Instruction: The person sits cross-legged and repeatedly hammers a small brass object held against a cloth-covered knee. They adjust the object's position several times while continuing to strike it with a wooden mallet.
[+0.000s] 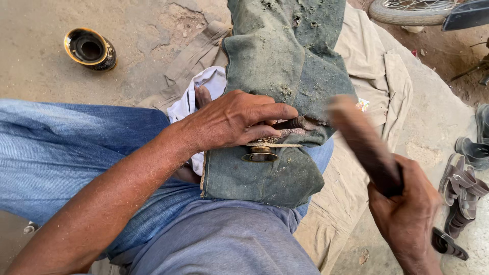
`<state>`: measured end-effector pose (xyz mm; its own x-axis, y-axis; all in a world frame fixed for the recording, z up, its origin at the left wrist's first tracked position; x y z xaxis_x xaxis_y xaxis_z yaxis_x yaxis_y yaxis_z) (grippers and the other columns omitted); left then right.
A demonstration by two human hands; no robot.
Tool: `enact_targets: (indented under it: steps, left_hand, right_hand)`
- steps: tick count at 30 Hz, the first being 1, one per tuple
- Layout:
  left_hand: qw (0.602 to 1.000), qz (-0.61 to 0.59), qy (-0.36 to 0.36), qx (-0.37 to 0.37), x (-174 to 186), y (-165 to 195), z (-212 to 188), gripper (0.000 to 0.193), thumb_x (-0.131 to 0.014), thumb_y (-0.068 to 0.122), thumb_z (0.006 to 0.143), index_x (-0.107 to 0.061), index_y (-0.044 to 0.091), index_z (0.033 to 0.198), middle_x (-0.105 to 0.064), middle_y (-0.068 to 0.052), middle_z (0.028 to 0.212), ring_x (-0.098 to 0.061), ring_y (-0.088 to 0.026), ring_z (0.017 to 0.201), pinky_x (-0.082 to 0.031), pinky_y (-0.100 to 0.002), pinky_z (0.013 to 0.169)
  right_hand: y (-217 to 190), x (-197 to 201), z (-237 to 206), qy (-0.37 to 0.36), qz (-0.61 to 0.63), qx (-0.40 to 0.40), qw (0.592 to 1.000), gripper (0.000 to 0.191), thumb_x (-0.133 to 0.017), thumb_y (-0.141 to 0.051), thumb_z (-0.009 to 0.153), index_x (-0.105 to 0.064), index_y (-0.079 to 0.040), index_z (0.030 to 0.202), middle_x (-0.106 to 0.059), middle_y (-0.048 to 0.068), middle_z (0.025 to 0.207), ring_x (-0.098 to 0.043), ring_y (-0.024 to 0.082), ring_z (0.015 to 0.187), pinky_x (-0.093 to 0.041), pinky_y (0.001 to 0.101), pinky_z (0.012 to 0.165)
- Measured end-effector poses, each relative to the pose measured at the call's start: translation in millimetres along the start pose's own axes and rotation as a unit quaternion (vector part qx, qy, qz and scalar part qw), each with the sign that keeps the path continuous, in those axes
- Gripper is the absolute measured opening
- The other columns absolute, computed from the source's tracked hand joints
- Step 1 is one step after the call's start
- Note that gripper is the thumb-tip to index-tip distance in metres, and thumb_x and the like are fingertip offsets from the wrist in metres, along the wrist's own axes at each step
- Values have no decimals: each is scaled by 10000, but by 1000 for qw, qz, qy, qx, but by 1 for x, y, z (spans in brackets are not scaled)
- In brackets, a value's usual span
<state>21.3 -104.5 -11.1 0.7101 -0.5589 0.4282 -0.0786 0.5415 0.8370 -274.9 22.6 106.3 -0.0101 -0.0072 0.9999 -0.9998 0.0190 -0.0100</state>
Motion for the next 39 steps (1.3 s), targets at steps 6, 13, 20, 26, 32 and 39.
enact_targets:
  steps: [6, 13, 20, 26, 32, 39]
  left_hand:
    - [1000, -9, 3, -10, 1, 1, 1, 479, -702, 302, 970, -565, 198, 1418, -707, -42, 903, -716, -220, 768, -590, -395, 709]
    - [1000, -13, 0, -24, 2, 2, 4, 456, -705, 290, 972, -583, 189, 1400, -715, -45, 912, -712, -229, 778, -575, -409, 706]
    - [997, -27, 78, -9, 4, 3, -5, 436, -726, 236, 1006, -570, 167, 1407, -701, -24, 1002, -715, -162, 873, -624, -331, 792]
    - [975, -53, 168, 139, -13, -1, -33, 488, -776, 218, 976, -541, 111, 1390, -659, -21, 915, -663, -117, 780, -584, -269, 689]
    - [958, -34, 250, 135, -26, 3, -47, 490, -802, 197, 974, -549, 88, 1379, -665, -34, 978, -672, -102, 840, -605, -238, 735]
    - [949, -55, 273, 146, -34, 1, -49, 511, -796, 172, 980, -537, 82, 1412, -675, -36, 1009, -704, -93, 892, -650, -227, 808]
  right_hand:
    - [-2, 2, -1, 9, -24, 7, 1000, 285, -782, -85, 939, -628, -34, 1173, -701, 103, 887, -684, 192, 749, -551, 328, 651]
    - [-16, 8, 6, 40, 104, -21, 994, 266, -754, -110, 973, -613, -51, 1191, -692, 75, 929, -691, 155, 806, -575, 320, 750]
    - [-10, 5, 10, -13, 148, -99, 984, 371, -769, -83, 862, -603, -12, 1186, -703, 79, 899, -702, 148, 783, -588, 323, 694]
    - [-24, 29, 33, -36, 48, -30, 998, 383, -776, -67, 855, -642, 3, 1207, -698, 110, 897, -699, 190, 742, -585, 338, 713]
    - [-67, 61, 52, -48, -83, 82, 992, 348, -796, 24, 793, -687, 27, 1124, -663, 146, 803, -679, 260, 688, -535, 374, 656]
    - [-102, 82, 68, -31, -102, 145, 984, 385, -764, 66, 768, -665, 40, 1140, -674, 177, 901, -685, 328, 855, -547, 423, 766]
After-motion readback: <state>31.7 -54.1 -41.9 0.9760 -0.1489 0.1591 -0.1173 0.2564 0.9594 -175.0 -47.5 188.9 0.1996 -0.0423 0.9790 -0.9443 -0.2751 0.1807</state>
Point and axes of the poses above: each hand's wrist, its own z-axis towards the middle knuckle, its own x-axis out of the back of the hand, y = z × x, the point moved 4 cm from there along z, towards the middle knuckle
